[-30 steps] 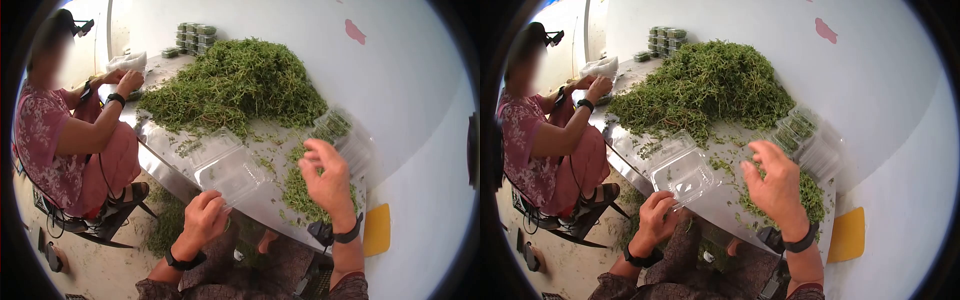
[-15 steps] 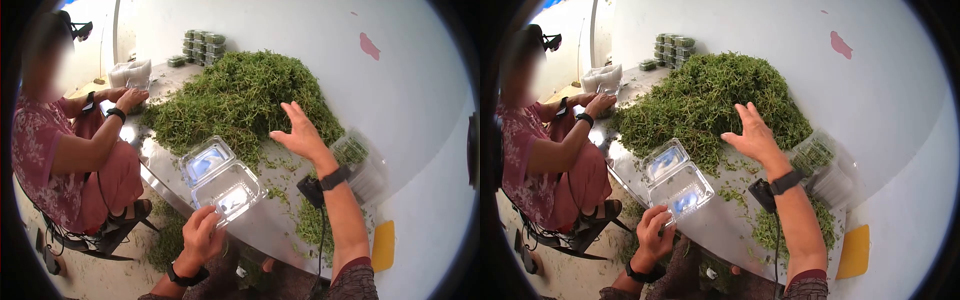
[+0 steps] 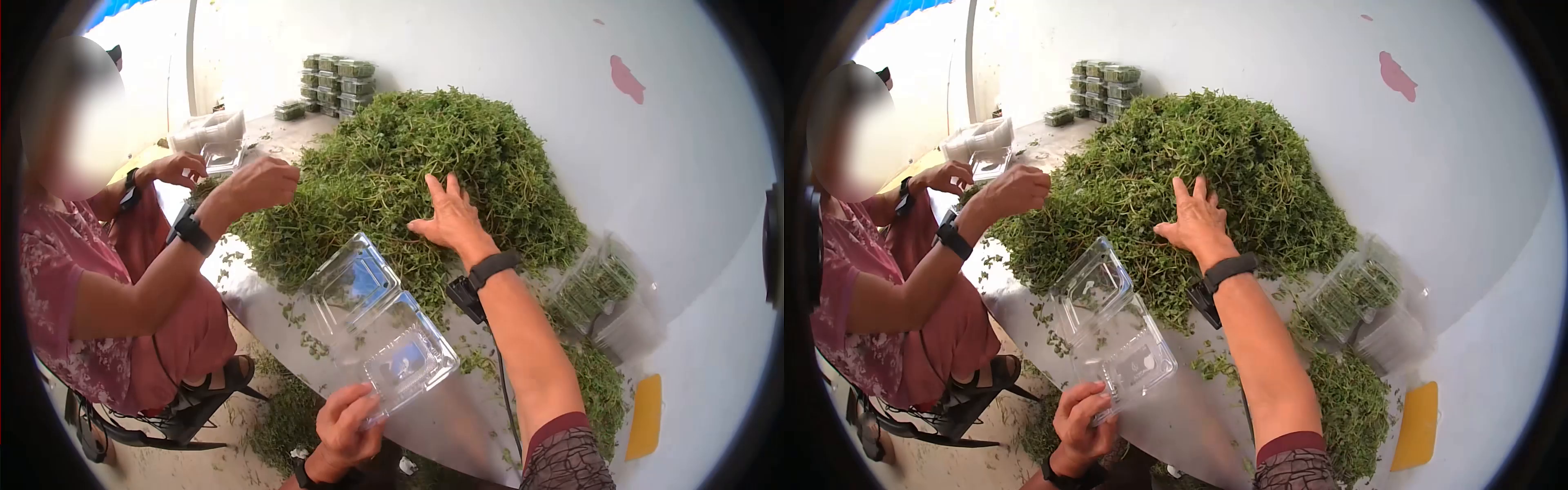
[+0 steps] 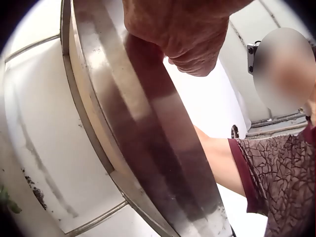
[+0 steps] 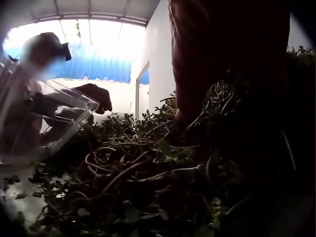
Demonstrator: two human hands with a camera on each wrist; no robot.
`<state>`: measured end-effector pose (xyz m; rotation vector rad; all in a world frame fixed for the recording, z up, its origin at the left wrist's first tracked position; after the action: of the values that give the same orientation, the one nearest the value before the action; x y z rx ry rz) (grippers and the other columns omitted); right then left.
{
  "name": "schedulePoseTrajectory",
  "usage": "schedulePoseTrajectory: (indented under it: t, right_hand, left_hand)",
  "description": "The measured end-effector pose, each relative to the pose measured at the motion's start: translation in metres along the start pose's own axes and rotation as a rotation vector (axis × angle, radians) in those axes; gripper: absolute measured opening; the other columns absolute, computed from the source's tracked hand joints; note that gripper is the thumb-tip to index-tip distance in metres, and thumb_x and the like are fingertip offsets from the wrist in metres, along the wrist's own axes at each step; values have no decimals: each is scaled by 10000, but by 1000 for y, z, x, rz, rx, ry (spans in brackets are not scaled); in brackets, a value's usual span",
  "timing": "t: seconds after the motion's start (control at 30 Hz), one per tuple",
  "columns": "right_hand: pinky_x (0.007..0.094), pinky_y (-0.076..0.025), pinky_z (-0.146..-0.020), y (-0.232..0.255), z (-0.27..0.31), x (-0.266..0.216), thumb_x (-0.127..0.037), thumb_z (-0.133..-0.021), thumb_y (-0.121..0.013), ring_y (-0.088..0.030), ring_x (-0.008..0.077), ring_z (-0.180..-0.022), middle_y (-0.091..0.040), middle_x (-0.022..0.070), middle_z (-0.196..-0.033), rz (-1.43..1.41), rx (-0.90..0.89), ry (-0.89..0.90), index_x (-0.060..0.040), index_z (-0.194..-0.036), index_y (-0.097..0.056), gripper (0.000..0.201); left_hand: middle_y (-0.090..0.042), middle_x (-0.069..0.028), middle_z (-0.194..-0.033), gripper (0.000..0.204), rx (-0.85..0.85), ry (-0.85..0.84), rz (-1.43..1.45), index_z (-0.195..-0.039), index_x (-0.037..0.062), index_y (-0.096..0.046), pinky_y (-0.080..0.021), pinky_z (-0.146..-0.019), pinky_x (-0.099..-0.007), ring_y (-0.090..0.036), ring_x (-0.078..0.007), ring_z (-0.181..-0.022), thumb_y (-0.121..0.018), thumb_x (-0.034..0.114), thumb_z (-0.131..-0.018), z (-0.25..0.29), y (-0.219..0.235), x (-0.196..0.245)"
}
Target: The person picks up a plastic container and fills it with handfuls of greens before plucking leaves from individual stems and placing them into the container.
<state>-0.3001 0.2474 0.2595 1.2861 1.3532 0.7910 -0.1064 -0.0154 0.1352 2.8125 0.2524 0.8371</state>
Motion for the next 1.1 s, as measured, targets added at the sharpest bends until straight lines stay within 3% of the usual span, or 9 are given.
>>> schedulePoseTrajectory:
  t: [0.07,0.17,0.23,0.33,0.43,0.57,0.77,0.97,1.1]
  right_hand:
    - [697,-302,-1070,-8,-7,-5,-361,-725,-818,-247,547,-1367,-146,260,-1563,22,-9,-47,-196,-1507,-295,954]
    - [719,-406,-988,-16,-13,-10,-336,-713,-831,-308,578,-1311,-220,258,-1528,122,81,-24,-220,-1497,-309,948]
    - [613,-550,-859,-14,-14,-16,-271,-749,-802,-440,542,-1205,-343,254,-1427,304,104,-27,-191,-1425,-413,783]
    - [513,-603,-733,-29,-29,-6,-143,-777,-753,-541,459,-1072,-457,234,-1261,411,191,20,-122,-1250,-554,514]
    - [493,-592,-719,-42,-38,1,-43,-774,-715,-581,416,-969,-504,228,-1162,385,254,57,-75,-1073,-631,312]
    - [475,-588,-730,-39,-34,10,-14,-754,-717,-602,404,-941,-536,235,-1109,330,263,97,-83,-1032,-661,292]
    - [481,-575,-775,-24,-5,22,-5,-741,-718,-612,389,-947,-587,203,-1073,379,126,184,-59,-982,-681,249]
    - [493,-543,-723,-19,54,46,78,-621,-620,-641,423,-806,-637,243,-804,236,-57,244,6,-789,-669,190]
    - [477,-544,-703,5,101,68,56,-623,-632,-647,416,-842,-657,229,-833,333,-119,249,16,-781,-661,165]
  left_hand:
    - [-659,-169,-1004,399,-2,-8,-12,-1004,46,-639,-559,-686,-351,-669,-305,-829,-747,14,-622,0,-1,-2]
    - [-660,-163,-992,346,-20,-26,-58,-960,57,-630,-551,-692,-344,-663,-290,-818,-747,29,-635,2,-4,-3]
    - [-657,-165,-980,300,-33,-38,-93,-924,65,-618,-543,-711,-342,-656,-285,-809,-745,39,-653,2,-6,-2]
    - [-660,-159,-963,297,-21,-24,-102,-903,66,-619,-541,-695,-339,-655,-284,-788,-734,28,-632,0,-6,0]
    - [-661,-160,-950,280,-4,-14,-121,-884,62,-619,-541,-690,-337,-655,-286,-790,-715,17,-625,-2,-6,0]
    - [-671,-157,-957,325,25,-7,-148,-916,50,-636,-555,-640,-324,-672,-277,-776,-732,4,-609,-4,-5,-1]
    - [-667,-157,-940,277,45,-2,-152,-896,42,-629,-550,-643,-335,-671,-279,-777,-695,-13,-632,-8,-6,0]
    - [-662,-161,-953,250,54,-1,-124,-908,34,-627,-545,-697,-337,-661,-293,-855,-669,-43,-674,-11,-5,0]
    - [-651,-177,-1008,224,34,39,-72,-933,26,-621,-537,-740,-344,-651,-301,-876,-680,-16,-721,-5,-3,-1]
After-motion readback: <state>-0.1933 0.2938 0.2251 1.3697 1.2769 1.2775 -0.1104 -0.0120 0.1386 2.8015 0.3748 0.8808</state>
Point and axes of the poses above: each hand's wrist, its own z-axis away from the middle knuckle, its own y-axis out of the back of the hand, x = y × z, the point moved 2 cm from there along -z, towards the middle knuckle
